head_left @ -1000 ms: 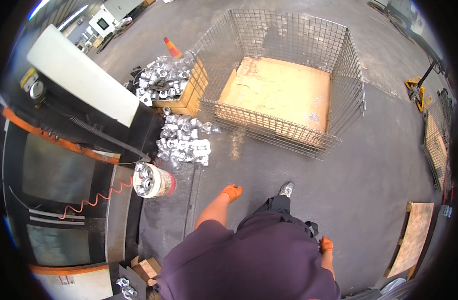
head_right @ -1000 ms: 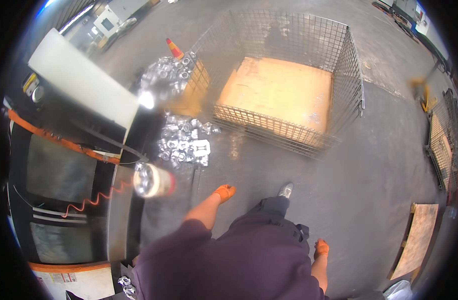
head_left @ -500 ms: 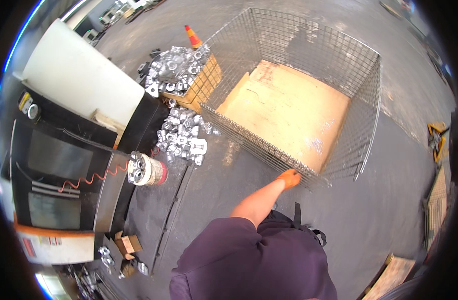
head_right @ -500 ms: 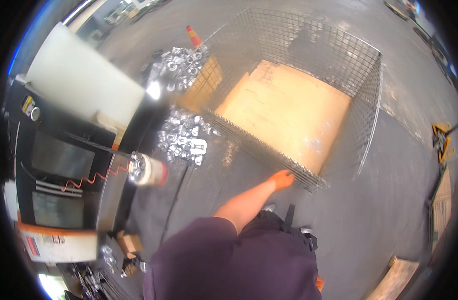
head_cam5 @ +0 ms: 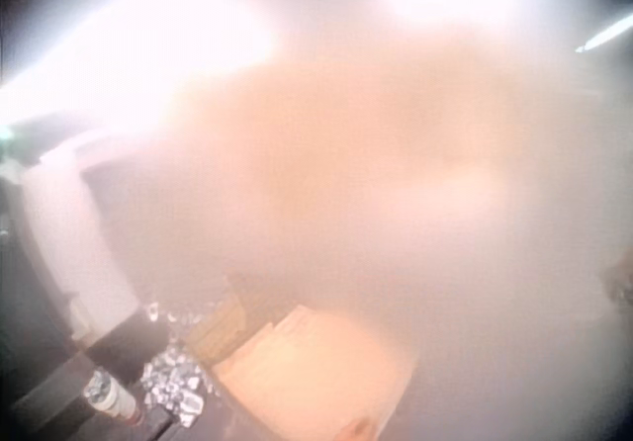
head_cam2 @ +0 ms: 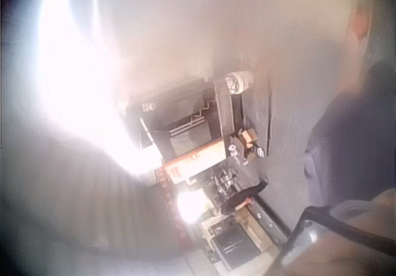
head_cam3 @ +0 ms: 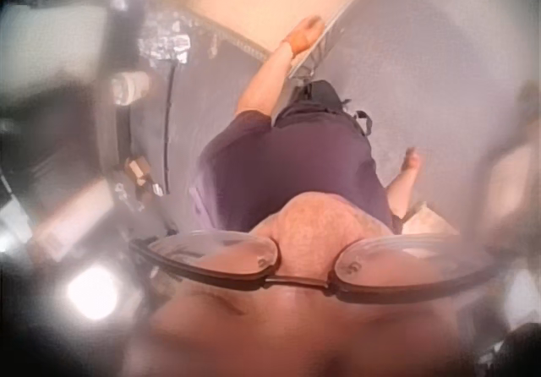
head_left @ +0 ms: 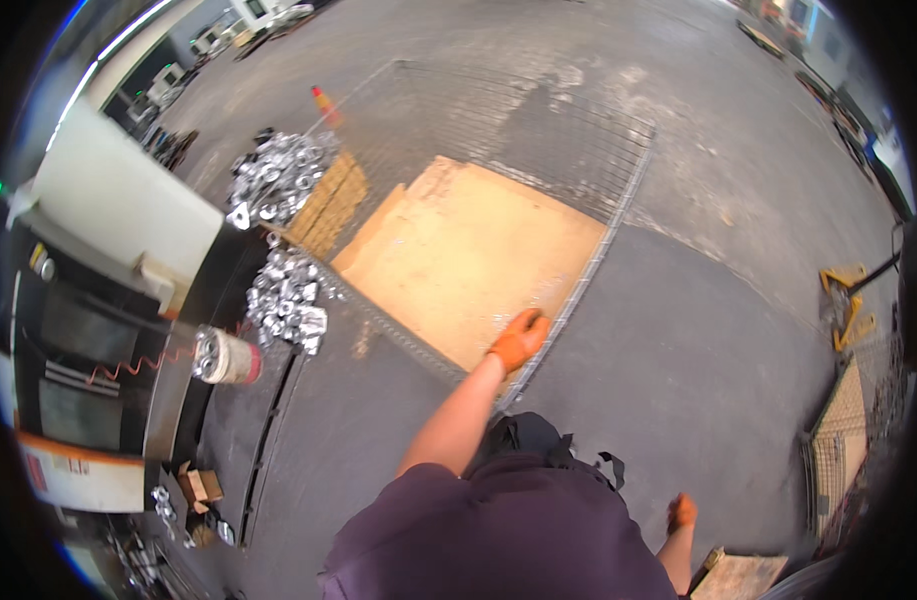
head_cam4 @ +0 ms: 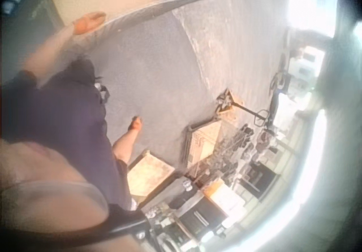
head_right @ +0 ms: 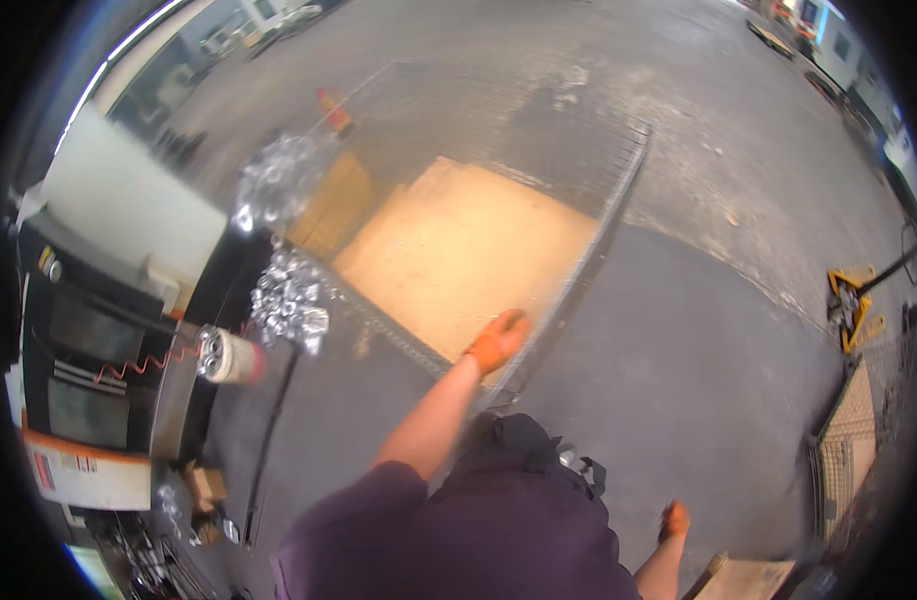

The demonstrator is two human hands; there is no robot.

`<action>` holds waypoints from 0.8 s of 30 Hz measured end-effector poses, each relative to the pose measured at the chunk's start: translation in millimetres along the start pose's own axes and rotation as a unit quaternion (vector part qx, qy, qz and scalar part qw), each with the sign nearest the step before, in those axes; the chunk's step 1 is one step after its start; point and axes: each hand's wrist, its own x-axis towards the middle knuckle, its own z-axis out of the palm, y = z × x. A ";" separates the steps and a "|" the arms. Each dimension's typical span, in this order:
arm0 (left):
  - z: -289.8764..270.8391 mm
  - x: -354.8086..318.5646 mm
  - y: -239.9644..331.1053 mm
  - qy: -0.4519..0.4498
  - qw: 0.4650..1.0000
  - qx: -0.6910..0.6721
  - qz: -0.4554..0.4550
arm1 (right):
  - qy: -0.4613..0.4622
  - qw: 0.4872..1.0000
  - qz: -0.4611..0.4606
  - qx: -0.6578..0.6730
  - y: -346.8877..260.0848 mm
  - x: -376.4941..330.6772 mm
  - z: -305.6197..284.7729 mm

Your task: The person secures a cylindrical metal part in a CNC machine vise using a wrench, then closes the machine door. Afterwards, the person walks to a crate and repeatedly picks up and places metal castings, sorting them by hand.

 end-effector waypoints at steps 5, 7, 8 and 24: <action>61.6 85.6 24.7 0.052 0.996 -0.077 -0.010 | -0.006 0.949 -0.295 -0.112 -227.6 147.4 7.4; 63.8 115.1 41.0 0.089 0.993 -0.073 0.009 | -0.040 0.952 -0.284 -0.109 -297.6 177.5 53.3; 71.8 139.7 52.3 0.087 0.993 -0.085 0.013 | -0.059 0.958 -0.259 -0.106 -337.3 201.7 74.2; 150.8 702.7 261.8 0.382 0.912 -0.065 -0.135 | -0.126 0.922 -0.032 -0.366 -717.6 448.1 174.5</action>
